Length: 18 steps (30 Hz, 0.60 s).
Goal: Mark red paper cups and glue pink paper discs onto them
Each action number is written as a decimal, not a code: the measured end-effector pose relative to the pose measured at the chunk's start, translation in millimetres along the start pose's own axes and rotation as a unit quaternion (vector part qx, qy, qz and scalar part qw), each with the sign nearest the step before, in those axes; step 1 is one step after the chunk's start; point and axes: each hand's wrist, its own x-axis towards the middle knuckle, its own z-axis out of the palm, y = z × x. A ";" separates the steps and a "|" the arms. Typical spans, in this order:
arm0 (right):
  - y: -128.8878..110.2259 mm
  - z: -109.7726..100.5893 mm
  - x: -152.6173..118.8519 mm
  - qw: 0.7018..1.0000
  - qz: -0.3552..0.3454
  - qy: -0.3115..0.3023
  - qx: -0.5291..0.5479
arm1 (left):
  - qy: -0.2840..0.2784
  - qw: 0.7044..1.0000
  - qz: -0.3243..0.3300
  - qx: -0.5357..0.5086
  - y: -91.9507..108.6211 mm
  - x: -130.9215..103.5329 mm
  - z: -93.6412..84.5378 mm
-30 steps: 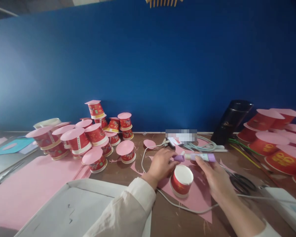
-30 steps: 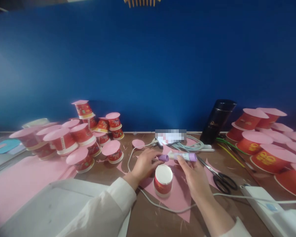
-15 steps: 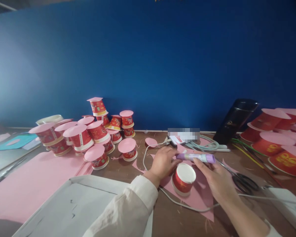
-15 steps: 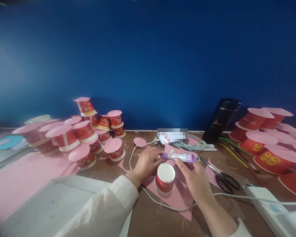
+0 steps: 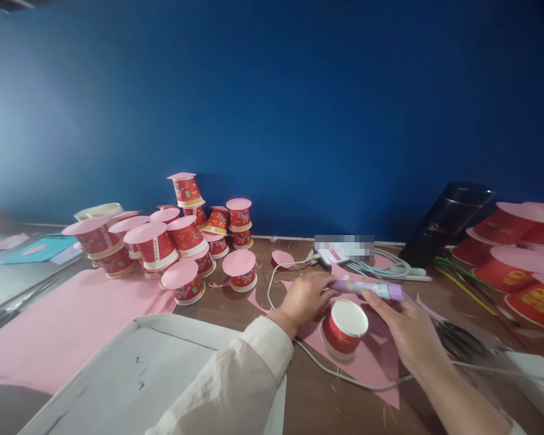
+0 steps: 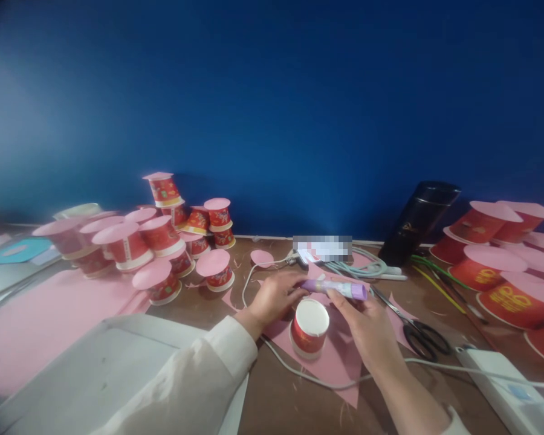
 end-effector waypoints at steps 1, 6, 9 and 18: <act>0.5 -0.9 1.1 1.000 0.001 -0.004 -0.001 | -0.001 1.000 0.007 -0.008 0.1 0.3 -0.3; -3.4 -1.8 2.9 0.999 -0.021 -0.018 -0.019 | 0.015 1.000 0.017 -0.021 -0.2 1.3 -0.5; -8.5 1.0 1.9 0.999 -0.009 -0.015 -0.032 | 0.025 0.999 0.014 -0.018 0.8 1.1 -2.5; -4.7 4.3 -0.2 0.999 0.007 0.001 -0.031 | 0.037 0.999 0.030 0.004 2.3 -2.8 -3.8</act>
